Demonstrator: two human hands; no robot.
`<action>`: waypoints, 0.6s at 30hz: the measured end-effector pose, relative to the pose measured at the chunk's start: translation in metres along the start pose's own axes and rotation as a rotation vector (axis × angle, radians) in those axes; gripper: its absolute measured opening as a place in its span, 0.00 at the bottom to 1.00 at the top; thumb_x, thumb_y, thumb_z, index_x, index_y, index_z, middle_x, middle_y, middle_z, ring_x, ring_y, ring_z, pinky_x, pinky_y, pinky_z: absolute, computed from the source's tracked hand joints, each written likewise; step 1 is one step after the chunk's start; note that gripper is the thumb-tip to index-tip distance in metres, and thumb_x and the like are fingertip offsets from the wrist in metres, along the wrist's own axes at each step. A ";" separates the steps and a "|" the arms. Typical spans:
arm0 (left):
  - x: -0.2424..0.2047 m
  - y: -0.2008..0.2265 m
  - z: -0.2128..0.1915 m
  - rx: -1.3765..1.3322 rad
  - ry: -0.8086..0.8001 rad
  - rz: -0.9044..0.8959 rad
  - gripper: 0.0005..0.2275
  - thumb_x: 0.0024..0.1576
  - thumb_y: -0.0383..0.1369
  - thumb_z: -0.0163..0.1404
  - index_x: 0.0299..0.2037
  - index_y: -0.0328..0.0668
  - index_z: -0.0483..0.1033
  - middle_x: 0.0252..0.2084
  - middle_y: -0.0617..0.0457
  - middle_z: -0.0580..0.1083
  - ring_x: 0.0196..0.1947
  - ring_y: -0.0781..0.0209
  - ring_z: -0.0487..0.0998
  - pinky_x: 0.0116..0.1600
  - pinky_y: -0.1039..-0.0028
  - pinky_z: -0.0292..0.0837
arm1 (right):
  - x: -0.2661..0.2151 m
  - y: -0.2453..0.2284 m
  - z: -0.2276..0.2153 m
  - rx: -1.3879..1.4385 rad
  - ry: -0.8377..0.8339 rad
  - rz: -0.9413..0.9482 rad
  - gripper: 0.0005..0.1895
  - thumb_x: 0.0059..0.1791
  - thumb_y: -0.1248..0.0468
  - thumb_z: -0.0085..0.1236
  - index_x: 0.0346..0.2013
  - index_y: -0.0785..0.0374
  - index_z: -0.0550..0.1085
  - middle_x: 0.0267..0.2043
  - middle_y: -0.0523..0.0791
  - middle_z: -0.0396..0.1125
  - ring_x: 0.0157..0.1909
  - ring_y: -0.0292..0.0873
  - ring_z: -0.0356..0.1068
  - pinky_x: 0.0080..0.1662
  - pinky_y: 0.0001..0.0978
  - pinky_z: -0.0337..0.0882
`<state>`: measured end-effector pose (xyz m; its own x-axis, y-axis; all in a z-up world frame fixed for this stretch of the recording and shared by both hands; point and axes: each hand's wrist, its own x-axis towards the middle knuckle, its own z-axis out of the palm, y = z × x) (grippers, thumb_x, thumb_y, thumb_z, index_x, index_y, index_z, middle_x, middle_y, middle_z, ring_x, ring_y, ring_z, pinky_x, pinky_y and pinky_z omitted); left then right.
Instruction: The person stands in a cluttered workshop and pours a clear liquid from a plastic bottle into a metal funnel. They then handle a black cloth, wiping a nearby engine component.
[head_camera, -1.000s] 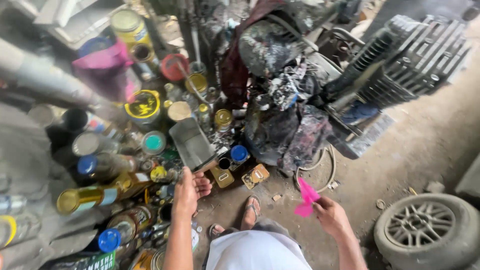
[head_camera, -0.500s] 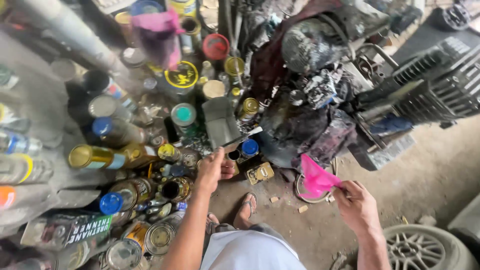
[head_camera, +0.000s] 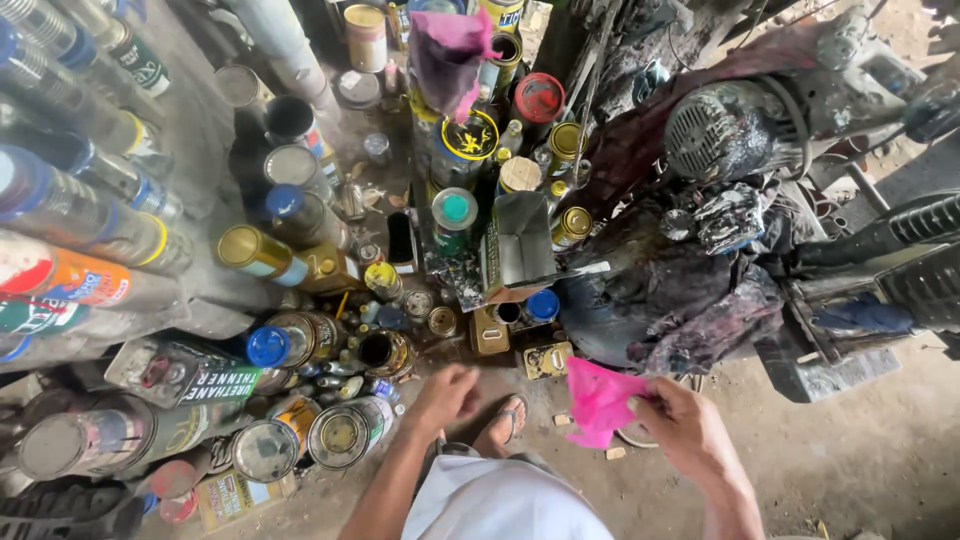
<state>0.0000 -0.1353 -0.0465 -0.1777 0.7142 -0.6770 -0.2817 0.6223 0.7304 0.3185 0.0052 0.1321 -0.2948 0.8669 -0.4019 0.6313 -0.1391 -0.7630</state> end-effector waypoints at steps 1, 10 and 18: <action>-0.008 -0.013 -0.012 -0.046 0.036 -0.062 0.15 0.62 0.44 0.48 0.45 0.38 0.77 0.32 0.52 0.80 0.26 0.66 0.79 0.31 0.72 0.77 | 0.001 -0.007 0.005 0.019 -0.056 -0.029 0.07 0.47 0.63 0.60 0.34 0.65 0.79 0.23 0.37 0.69 0.25 0.29 0.62 0.27 0.27 0.63; -0.050 -0.132 -0.100 -0.269 0.297 -0.156 0.17 0.62 0.43 0.47 0.46 0.33 0.75 0.33 0.49 0.79 0.26 0.62 0.78 0.31 0.72 0.75 | 0.009 -0.065 0.030 -0.159 -0.182 -0.149 0.08 0.47 0.63 0.62 0.28 0.65 0.74 0.19 0.37 0.59 0.24 0.31 0.54 0.26 0.30 0.58; -0.034 -0.192 -0.128 -0.276 0.378 -0.176 0.20 0.62 0.45 0.47 0.47 0.31 0.76 0.35 0.46 0.80 0.25 0.61 0.78 0.30 0.70 0.76 | 0.017 -0.121 0.041 -0.033 -0.344 -0.291 0.07 0.49 0.65 0.61 0.32 0.66 0.75 0.24 0.34 0.60 0.27 0.29 0.55 0.28 0.26 0.59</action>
<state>-0.0603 -0.3200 -0.1747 -0.4202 0.4082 -0.8105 -0.5677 0.5785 0.5857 0.2078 0.0165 0.1966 -0.6813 0.6570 -0.3227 0.5081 0.1071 -0.8546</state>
